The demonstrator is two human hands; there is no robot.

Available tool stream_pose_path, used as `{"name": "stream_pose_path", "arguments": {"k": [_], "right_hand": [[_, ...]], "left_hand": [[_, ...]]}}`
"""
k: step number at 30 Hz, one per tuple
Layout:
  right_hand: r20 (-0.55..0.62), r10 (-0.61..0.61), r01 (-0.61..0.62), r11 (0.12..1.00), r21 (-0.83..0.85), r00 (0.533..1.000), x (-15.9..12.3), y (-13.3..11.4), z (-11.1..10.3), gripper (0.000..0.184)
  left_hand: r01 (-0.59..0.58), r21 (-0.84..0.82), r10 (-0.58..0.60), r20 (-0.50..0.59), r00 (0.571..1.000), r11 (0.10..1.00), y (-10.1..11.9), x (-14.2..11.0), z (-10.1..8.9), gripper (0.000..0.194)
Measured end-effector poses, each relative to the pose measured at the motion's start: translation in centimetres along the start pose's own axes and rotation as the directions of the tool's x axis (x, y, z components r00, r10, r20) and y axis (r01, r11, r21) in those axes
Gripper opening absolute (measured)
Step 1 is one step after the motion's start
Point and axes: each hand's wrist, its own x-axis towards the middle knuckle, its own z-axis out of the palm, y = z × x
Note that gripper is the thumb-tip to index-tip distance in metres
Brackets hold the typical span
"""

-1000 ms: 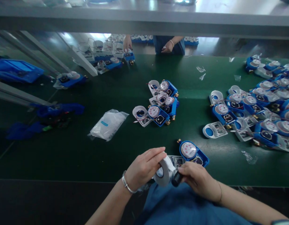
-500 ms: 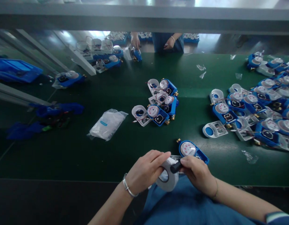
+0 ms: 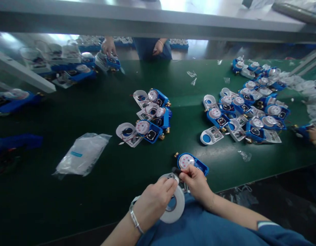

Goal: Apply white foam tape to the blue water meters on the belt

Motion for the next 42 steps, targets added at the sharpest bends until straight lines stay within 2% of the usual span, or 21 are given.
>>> {"name": "stream_pose_path", "arguments": {"k": [3,6,8,10,11,13,15,16,22,27,30,35,39,42], "right_hand": [[-0.087,-0.041,0.028,0.989,-0.144,0.995,-0.2,1.0,-1.2,0.018],[-0.173,-0.149,0.084,0.938,-0.335,0.974,0.6,1.6,-2.7,0.021],[-0.286,-0.181,0.052,0.912,-0.408,0.941,1.5,1.9,-4.1,0.025],[-0.389,-0.145,-0.025,0.916,-0.4,0.91,2.1,2.3,-5.7,0.028],[-0.408,-0.11,-0.058,0.924,-0.379,0.906,2.2,2.6,-6.4,0.028],[-0.373,-0.026,-0.113,0.932,-0.346,0.928,1.9,3.4,-7.7,0.027],[-0.305,0.051,-0.167,0.916,-0.365,0.951,1.4,4.4,-8.5,0.023],[-0.278,0.079,-0.189,0.9,-0.394,0.957,1.1,4.8,-8.6,0.02],[-0.237,0.116,-0.243,0.738,-0.629,0.965,1.7,5.4,-7.8,0.014],[-0.237,0.159,-0.285,0.509,-0.812,0.958,2.5,4.4,-7.0,0.021],[-0.224,0.152,-0.268,0.416,-0.869,0.963,2.7,4.0,-7.3,0.025],[-0.17,0.171,-0.222,0.358,-0.907,0.971,3.7,4.1,-8.0,0.023],[-0.176,0.199,-0.237,0.341,-0.91,0.964,3.8,4.2,-7.8,0.023],[-0.118,0.172,-0.172,0.35,-0.921,0.978,3.4,3.5,-8.0,0.024]], "left_hand": [[-0.082,0.006,0.082,0.017,0.997,0.997,0.2,1.8,0.0,0.029],[-0.218,-0.142,0.226,0.042,0.973,0.966,0.9,3.4,0.2,0.02],[-0.317,-0.263,0.34,0.045,0.939,0.911,1.2,4.1,0.3,0.022],[-0.323,-0.338,0.347,0.011,0.938,0.884,0.9,4.2,0.4,0.029],[-0.275,-0.363,0.291,-0.01,0.957,0.89,0.4,4.2,0.4,0.032],[-0.121,-0.405,0.121,-0.024,0.992,0.906,-0.9,3.9,0.6,0.035],[0.013,-0.421,-0.01,0.011,1.0,0.907,-2.4,3.6,1.1,0.036],[0.048,-0.418,-0.037,0.036,0.999,0.907,-2.9,3.6,1.4,0.037],[0.106,-0.407,-0.031,0.187,0.982,0.907,-3.9,4.7,3.9,0.038],[0.116,-0.471,-0.017,0.209,0.978,0.874,-4.6,5.9,4.9,0.037],[0.106,-0.472,0.018,0.251,0.968,0.875,-5.1,6.5,5.7,0.039],[0.095,-0.429,0.045,0.305,0.951,0.898,-5.1,7.2,6.6,0.034],[0.102,-0.355,0.029,0.344,0.938,0.929,-4.9,7.2,6.3,0.032],[0.095,-0.329,0.033,0.364,0.931,0.939,-4.8,7.0,6.1,0.033]]}}
